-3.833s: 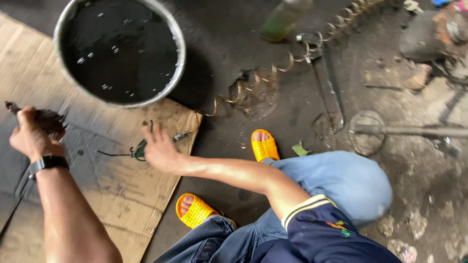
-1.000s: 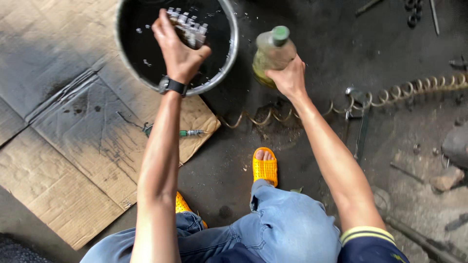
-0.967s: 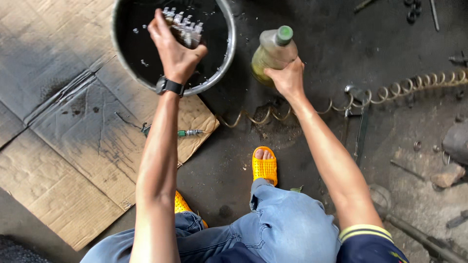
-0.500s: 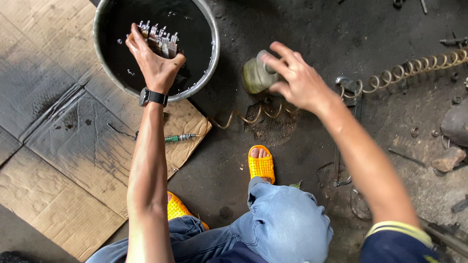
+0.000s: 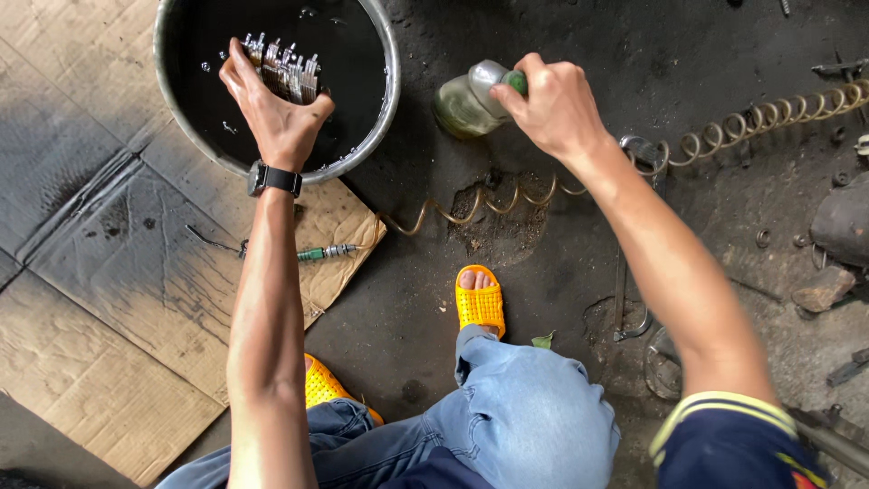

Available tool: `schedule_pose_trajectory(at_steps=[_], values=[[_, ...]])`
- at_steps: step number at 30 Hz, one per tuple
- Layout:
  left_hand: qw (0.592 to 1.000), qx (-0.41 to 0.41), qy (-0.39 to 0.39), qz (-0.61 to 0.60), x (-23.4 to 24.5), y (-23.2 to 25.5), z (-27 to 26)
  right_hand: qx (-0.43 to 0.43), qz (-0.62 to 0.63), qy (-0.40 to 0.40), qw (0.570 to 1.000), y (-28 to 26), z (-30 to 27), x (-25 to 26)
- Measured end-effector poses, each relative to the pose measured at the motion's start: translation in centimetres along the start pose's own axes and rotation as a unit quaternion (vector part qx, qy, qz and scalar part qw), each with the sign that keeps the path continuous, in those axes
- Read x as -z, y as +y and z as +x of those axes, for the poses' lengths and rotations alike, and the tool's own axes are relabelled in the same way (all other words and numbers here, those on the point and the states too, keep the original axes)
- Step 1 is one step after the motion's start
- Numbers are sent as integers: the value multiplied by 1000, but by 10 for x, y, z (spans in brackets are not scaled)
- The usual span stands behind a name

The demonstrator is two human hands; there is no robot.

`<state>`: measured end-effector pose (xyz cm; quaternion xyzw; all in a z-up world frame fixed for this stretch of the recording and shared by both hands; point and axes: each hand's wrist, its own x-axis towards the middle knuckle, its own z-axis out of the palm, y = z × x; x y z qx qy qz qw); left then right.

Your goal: The person cleans a mechanical part by repeatedly dipping it into a bucket of dark liquid, scrubbing it with a brush, and rinsing it with liquid from a plastic bottle. The person also handles small metal rings and washes them in the bucket.

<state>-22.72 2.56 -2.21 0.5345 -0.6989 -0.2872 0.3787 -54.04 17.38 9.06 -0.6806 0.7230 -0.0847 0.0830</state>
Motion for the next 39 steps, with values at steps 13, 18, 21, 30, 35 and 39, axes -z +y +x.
schedule_pose_trajectory(at_steps=[13,18,21,30,35,39], values=[[1000,21,1,15,1,1,1,-223,347,236,880,11,-1,-198],[1000,13,18,1,-5,-10,-1,-100,248,272,924,-23,34,-123],[1000,15,5,11,-8,-17,-2,81,165,182,966,-30,35,-77],[999,-25,-10,19,-25,-14,0,161,-344,2,925,-96,67,33],[999,-16,-26,18,-29,-6,-1,129,-380,-11,916,-98,74,41],[999,-25,-24,2,-33,-6,-2,129,-418,23,899,-94,72,40]])
